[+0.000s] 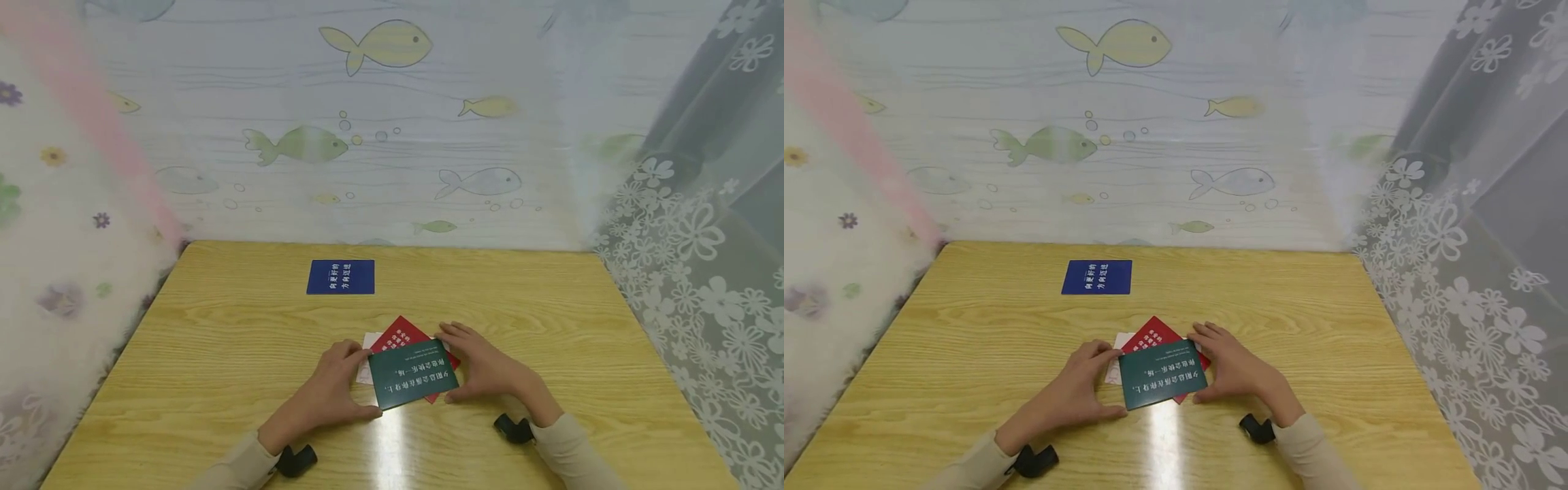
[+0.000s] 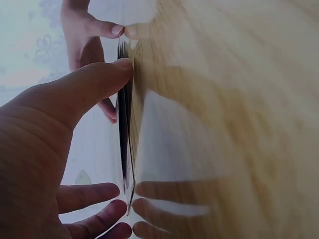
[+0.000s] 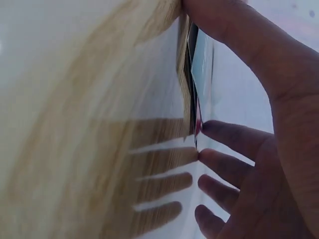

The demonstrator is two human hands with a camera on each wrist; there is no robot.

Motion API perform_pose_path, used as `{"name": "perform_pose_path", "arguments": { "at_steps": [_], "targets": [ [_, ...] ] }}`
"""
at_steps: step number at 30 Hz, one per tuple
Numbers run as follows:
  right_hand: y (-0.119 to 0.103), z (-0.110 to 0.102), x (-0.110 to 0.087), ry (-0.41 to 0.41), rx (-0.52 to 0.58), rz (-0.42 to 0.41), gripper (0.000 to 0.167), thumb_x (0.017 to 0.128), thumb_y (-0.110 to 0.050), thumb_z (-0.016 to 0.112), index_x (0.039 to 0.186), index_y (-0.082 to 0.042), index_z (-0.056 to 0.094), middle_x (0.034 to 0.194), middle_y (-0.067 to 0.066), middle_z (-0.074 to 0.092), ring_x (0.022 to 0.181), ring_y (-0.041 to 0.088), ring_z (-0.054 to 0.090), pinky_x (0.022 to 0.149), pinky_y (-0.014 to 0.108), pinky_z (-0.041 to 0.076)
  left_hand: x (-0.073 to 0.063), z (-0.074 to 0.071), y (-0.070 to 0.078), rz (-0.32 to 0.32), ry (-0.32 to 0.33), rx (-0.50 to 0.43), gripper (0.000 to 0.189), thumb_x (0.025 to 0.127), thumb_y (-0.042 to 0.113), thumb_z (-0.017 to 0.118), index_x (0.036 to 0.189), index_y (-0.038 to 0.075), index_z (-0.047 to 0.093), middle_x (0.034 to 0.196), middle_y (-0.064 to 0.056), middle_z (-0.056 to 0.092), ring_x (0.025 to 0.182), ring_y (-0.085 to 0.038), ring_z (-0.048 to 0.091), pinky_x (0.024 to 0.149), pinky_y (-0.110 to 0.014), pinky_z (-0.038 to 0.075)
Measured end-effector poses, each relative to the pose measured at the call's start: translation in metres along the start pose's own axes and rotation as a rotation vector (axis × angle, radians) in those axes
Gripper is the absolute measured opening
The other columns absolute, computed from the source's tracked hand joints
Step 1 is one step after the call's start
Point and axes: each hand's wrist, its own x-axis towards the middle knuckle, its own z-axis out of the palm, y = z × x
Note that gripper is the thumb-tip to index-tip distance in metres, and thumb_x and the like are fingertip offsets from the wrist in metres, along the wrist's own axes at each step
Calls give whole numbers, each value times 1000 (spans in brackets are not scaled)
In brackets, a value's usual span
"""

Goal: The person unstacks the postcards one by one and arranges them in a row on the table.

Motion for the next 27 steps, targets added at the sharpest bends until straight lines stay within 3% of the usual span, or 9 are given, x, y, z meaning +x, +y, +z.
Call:
{"name": "perform_pose_path", "arguments": {
  "at_steps": [9, 18, 27],
  "targets": [
    [-2, -11, -5, 60, 39, 15, 95, 66, -43, 94, 144, -10, 54, 161, 14, 39, 152, 40, 25, 117, 62, 32, 9, -16, 14, 26, -27, 32, 94, 57, 57, 92, 131, 6, 64, 125, -7, 51, 120, -27, 45, 109, -55, 37],
    [-6, -14, -6, 141, 79, -28, 95, 62, -47, 96, 139, -11, 53, 154, 12, 49, 149, 39, 32, 115, 62, 36, 13, -21, 13, 17, -40, 59, 94, 61, 63, 88, 135, 11, 62, 133, -7, 50, 129, -29, 43, 112, -57, 33],
    [-11, -16, -7, 177, 143, -33, 94, 62, -44, 96, 140, -17, 50, 154, 7, 49, 150, 34, 31, 113, 61, 39, 13, -25, 6, 59, 23, 19, 96, 58, 56, 91, 134, 7, 59, 137, -6, 52, 131, -28, 44, 112, -55, 34]
  ]
}}
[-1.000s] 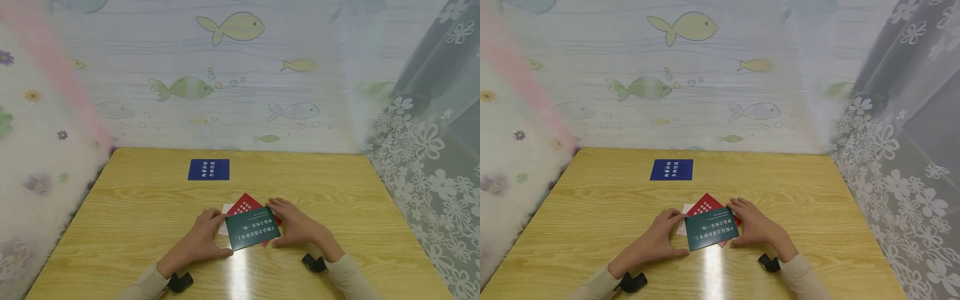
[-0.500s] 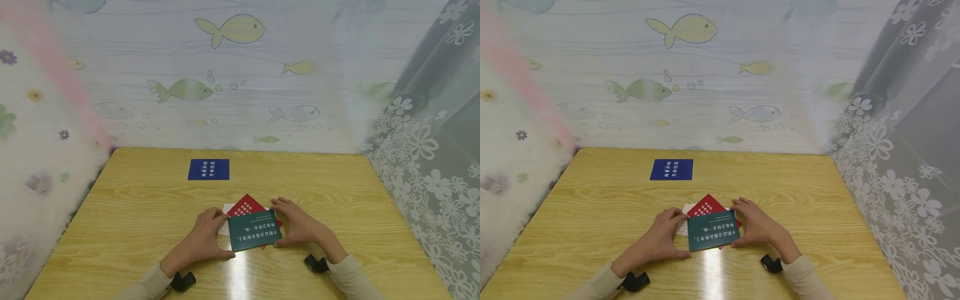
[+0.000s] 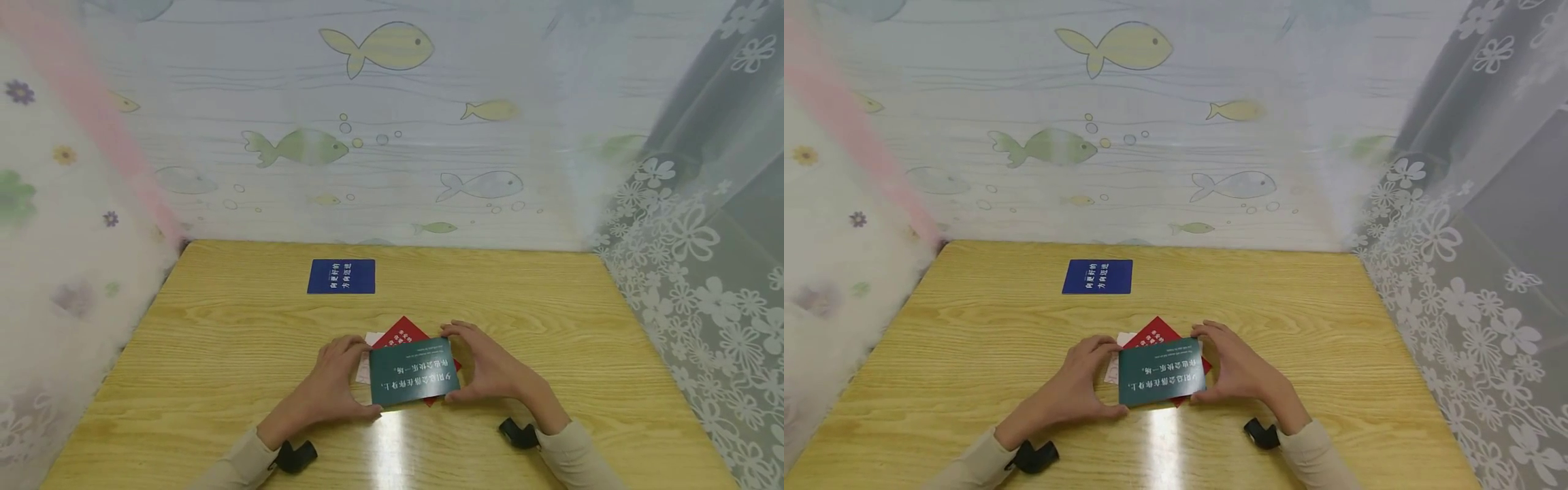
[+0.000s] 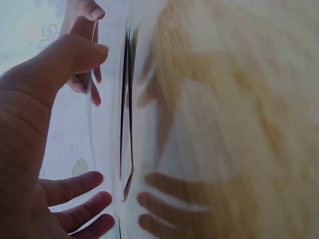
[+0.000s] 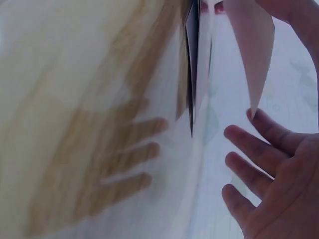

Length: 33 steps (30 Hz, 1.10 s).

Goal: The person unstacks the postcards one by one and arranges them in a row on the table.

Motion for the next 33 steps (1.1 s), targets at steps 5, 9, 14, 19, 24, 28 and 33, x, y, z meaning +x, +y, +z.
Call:
{"name": "perform_pose_path", "arguments": {
  "at_steps": [5, 9, 14, 19, 24, 28, 33],
  "targets": [
    [-3, -2, -2, 11, 8, -2, 97, 61, -39, 97, 142, -17, 49, 154, 6, 48, 151, 32, 31, 113, 60, 39, -2, -3, -5, 22, 42, -79, 98, 58, 50, 93, 138, 9, 55, 143, -6, 50, 134, -27, 44, 112, -56, 39],
    [-4, -3, -6, 34, 45, -27, 98, 60, -31, 99, 143, -18, 48, 154, 7, 47, 149, 30, 35, 113, 61, 39, -3, -6, -8, 58, 65, -155, 99, 58, 44, 94, 141, 12, 52, 144, -4, 50, 135, -25, 45, 112, -54, 42],
    [-1, -3, -10, 79, 141, -82, 102, 60, -22, 99, 147, -20, 44, 153, 6, 49, 145, 24, 40, 111, 63, 40, -4, -11, -10, 102, 80, -262, 100, 61, 38, 96, 145, 14, 48, 145, 1, 49, 135, -21, 46, 112, -53, 43],
    [-2, -5, -11, 112, 196, -113, 103, 61, -21, 98, 150, -18, 44, 150, 2, 51, 142, 20, 43, 110, 63, 39, -2, -15, -10, 144, 88, -320, 98, 64, 39, 95, 147, 19, 46, 145, 4, 51, 135, -21, 48, 111, -54, 43],
    [-2, -6, -9, 121, 254, -115, 101, 62, -17, 97, 149, -17, 46, 148, -1, 52, 142, 20, 43, 111, 68, 35, -1, -17, -12, 192, 115, -378, 94, 66, 34, 95, 145, 18, 47, 142, 0, 55, 131, -25, 51, 108, -55, 44],
    [0, -6, -8, 133, 302, -163, 98, 64, -14, 95, 149, -12, 47, 147, 1, 53, 142, 20, 43, 119, 49, 34, 1, -17, -13, 219, 137, -405, 92, 66, 32, 95, 144, 17, 48, 139, -1, 57, 128, -21, 52, 105, -52, 45],
    [0, -7, -7, 157, 400, -236, 97, 63, -4, 93, 147, -6, 45, 146, 11, 53, 140, 20, 45, 120, 27, 32, 5, -19, -13, 232, 152, -440, 91, 67, 30, 94, 144, 15, 50, 139, -2, 57, 126, -30, 53, 103, -52, 46]
  ]
}}
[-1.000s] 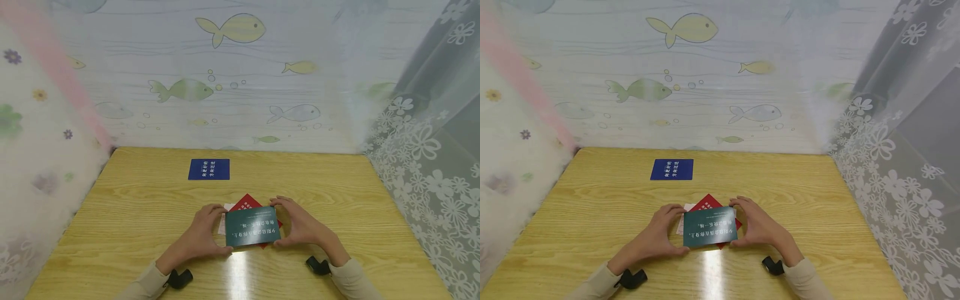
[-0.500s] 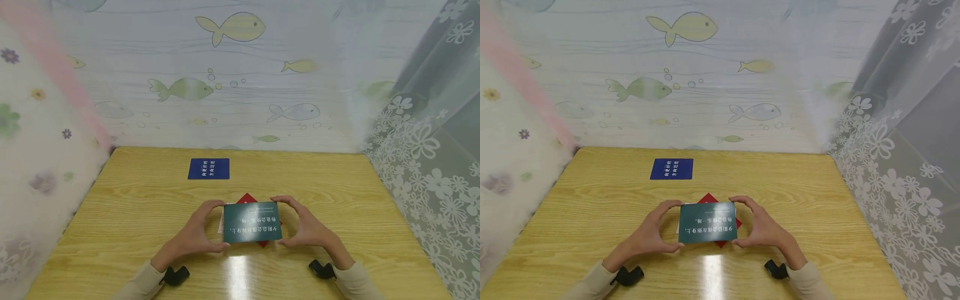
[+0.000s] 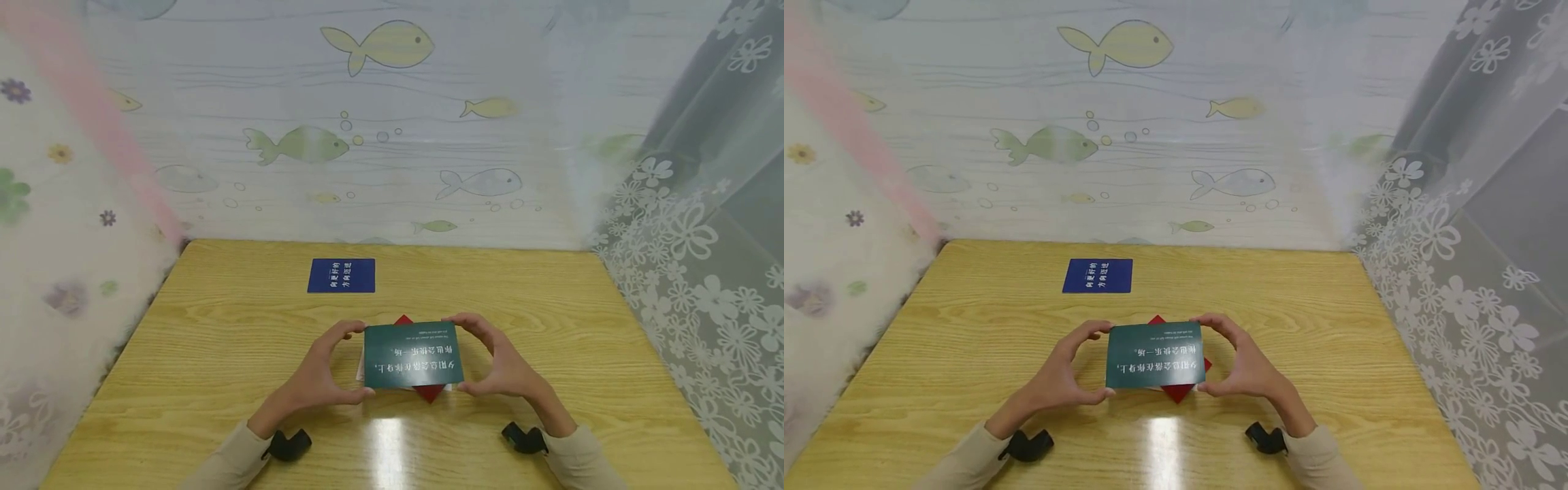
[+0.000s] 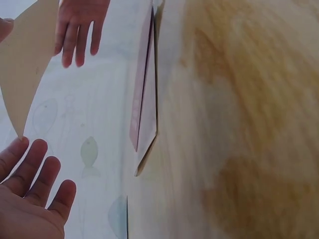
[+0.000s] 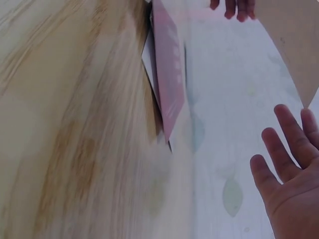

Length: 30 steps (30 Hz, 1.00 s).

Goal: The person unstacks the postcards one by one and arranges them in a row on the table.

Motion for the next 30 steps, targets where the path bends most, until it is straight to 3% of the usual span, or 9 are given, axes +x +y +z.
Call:
{"name": "perform_pose_path", "arguments": {
  "at_steps": [5, 14, 30],
  "targets": [
    [-2, 0, 2, 16, 47, 11, 99, 61, 2, 92, 146, -5, 43, 145, 14, 53, 140, 18, 46, 121, 28, 33, 3, -3, -2, -7, 5, -37, 88, 68, 28, 93, 144, 15, 51, 140, -2, 58, 126, -36, 52, 101, -53, 46],
    [-6, -4, -1, 29, 23, 52, 99, 62, 5, 91, 148, -7, 43, 147, 13, 51, 141, 14, 45, 119, 23, 32, 11, -2, -9, 23, 1, -34, 87, 71, 34, 92, 145, 14, 51, 140, -3, 58, 125, -34, 53, 100, -52, 48],
    [-2, -8, -2, 21, -4, 58, 97, 65, -1, 92, 149, -9, 44, 148, 11, 51, 141, 11, 44, 118, 20, 31, 16, -4, 0, 18, -10, -51, 92, 63, 19, 96, 143, 12, 52, 138, -7, 59, 124, -36, 54, 102, -46, 48]
  ]
}}
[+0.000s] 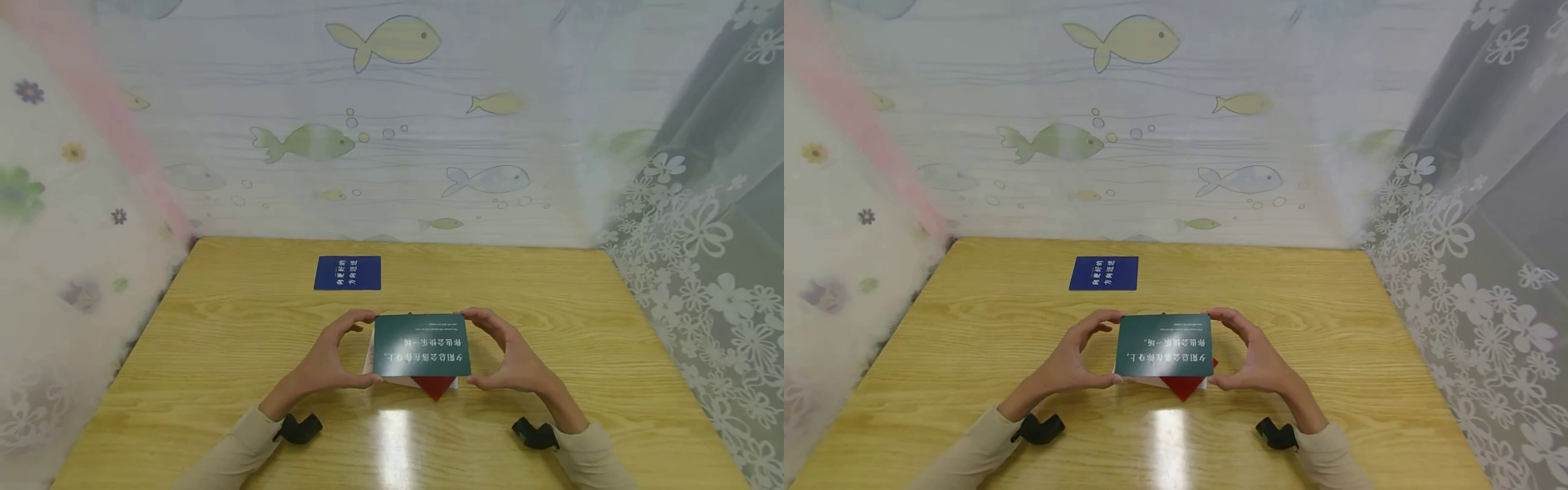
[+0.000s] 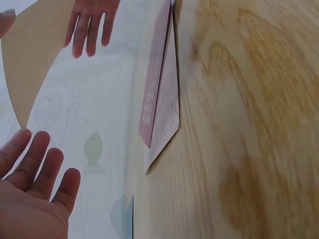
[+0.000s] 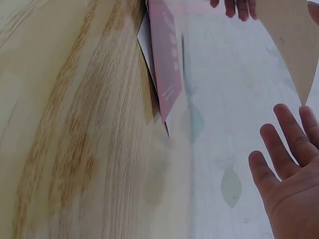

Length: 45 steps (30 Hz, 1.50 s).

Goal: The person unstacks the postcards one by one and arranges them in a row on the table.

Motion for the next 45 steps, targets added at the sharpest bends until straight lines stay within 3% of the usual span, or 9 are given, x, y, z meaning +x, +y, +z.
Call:
{"name": "perform_pose_path", "arguments": {
  "at_steps": [13, 20, 27, 36, 40, 45],
  "targets": [
    [6, -2, 3, 9, -18, -8, 96, 66, -1, 92, 148, -6, 44, 146, 15, 52, 139, 9, 46, 117, 19, 33, 7, -1, -11, -11, -14, 60, 90, 65, 25, 96, 144, 14, 52, 141, -4, 58, 128, -37, 53, 102, -45, 49],
    [16, -6, 10, 8, 3, 3, 95, 67, -1, 92, 149, -6, 43, 145, 15, 52, 136, 10, 48, 117, 31, 39, 16, -3, -21, -14, -31, 71, 92, 65, 23, 96, 145, 11, 52, 137, -7, 60, 124, -37, 54, 100, -53, 48],
    [29, -8, 19, -6, 13, 26, 91, 70, 0, 91, 148, -6, 44, 143, 16, 55, 134, 12, 51, 116, 39, 41, 24, -7, -32, -74, -65, 54, 90, 67, 24, 94, 146, 12, 51, 138, -4, 59, 125, -35, 56, 104, -51, 48],
    [42, -12, 32, -23, 22, 67, 90, 71, -1, 90, 149, -6, 44, 144, 15, 54, 135, 14, 50, 117, 53, 37, 31, -10, -48, -116, -61, 18, 92, 68, 20, 95, 148, 8, 50, 136, -6, 60, 124, -34, 55, 102, -54, 49],
    [48, -13, 39, -25, 30, 79, 91, 71, -1, 90, 149, -7, 44, 145, 14, 54, 136, 14, 49, 118, 51, 36, 33, -11, -53, -154, -61, 25, 92, 68, 21, 95, 148, 8, 51, 136, -6, 60, 124, -30, 55, 103, -52, 49],
    [55, -14, 49, -27, 40, 99, 91, 71, -1, 90, 150, -6, 44, 146, 14, 53, 139, 25, 48, 119, 56, 33, 39, -14, -58, -163, -54, 25, 93, 69, 20, 94, 149, 5, 49, 137, -9, 59, 125, -31, 54, 104, -53, 48]
  ]
}}
